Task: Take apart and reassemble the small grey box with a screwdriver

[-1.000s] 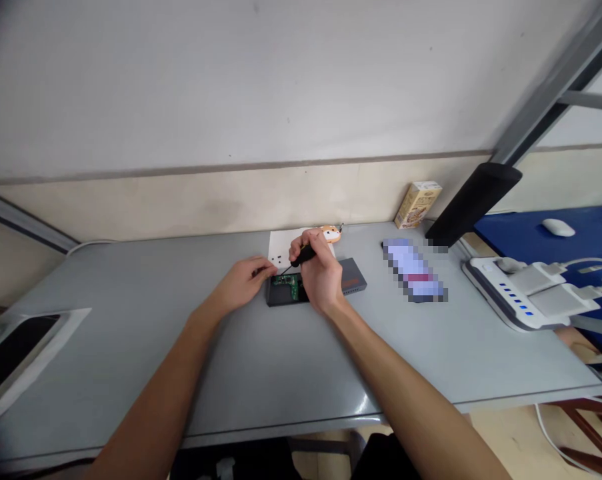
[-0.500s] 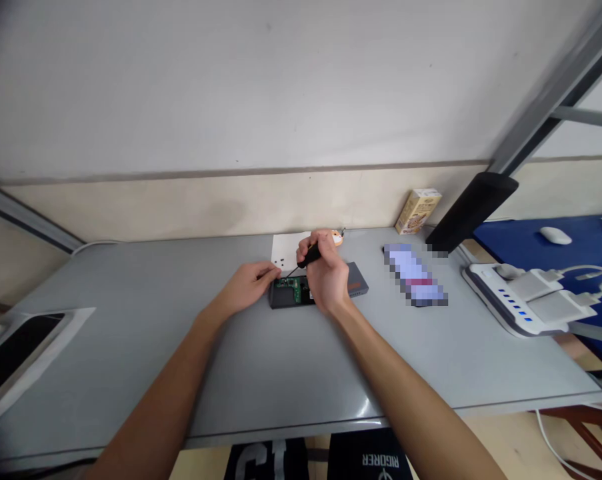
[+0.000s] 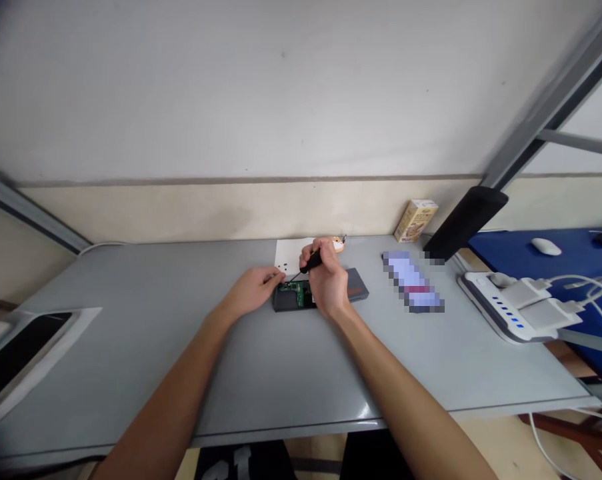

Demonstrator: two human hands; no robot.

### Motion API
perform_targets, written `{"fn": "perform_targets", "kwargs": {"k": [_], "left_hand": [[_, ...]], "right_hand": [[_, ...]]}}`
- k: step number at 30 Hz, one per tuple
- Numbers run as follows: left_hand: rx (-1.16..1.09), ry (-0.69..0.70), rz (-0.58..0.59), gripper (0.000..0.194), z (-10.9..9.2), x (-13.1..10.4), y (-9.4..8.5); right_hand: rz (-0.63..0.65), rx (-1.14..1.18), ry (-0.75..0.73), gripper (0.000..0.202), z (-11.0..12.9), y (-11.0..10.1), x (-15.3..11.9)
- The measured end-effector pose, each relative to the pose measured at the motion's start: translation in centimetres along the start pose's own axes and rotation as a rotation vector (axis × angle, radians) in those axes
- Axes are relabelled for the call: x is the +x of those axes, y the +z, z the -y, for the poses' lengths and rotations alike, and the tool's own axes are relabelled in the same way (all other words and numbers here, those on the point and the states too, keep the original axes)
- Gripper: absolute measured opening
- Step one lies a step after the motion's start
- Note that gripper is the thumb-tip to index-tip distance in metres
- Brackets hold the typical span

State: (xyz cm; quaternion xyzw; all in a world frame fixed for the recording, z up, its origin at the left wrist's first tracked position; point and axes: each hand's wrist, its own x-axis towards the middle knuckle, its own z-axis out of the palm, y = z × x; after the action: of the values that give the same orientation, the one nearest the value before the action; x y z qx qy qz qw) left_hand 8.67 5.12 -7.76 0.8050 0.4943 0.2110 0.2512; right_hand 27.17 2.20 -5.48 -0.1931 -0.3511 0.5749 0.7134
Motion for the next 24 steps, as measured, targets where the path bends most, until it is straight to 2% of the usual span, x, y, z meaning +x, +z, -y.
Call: {"fn": "perform_targets", "kwargs": {"k": [10, 19, 24], "left_hand": [[0.018, -0.036, -0.009, 0.037, -0.1, 0.0, 0.3], [0.026, -0.018, 0.013, 0.037, -0.6, 0.0, 0.0], [0.04, -0.021, 0.01, 0.036, -0.2, 0.0, 0.3]], "right_hand": [[0.0, -0.064, 0.001, 0.03, 0.0, 0.4, 0.5], [0.041, -0.094, 0.056, 0.035, -1.3, 1.2, 3.5], [0.022, -0.089, 0.021, 0.035, -1.5, 1.5, 3.1]]}}
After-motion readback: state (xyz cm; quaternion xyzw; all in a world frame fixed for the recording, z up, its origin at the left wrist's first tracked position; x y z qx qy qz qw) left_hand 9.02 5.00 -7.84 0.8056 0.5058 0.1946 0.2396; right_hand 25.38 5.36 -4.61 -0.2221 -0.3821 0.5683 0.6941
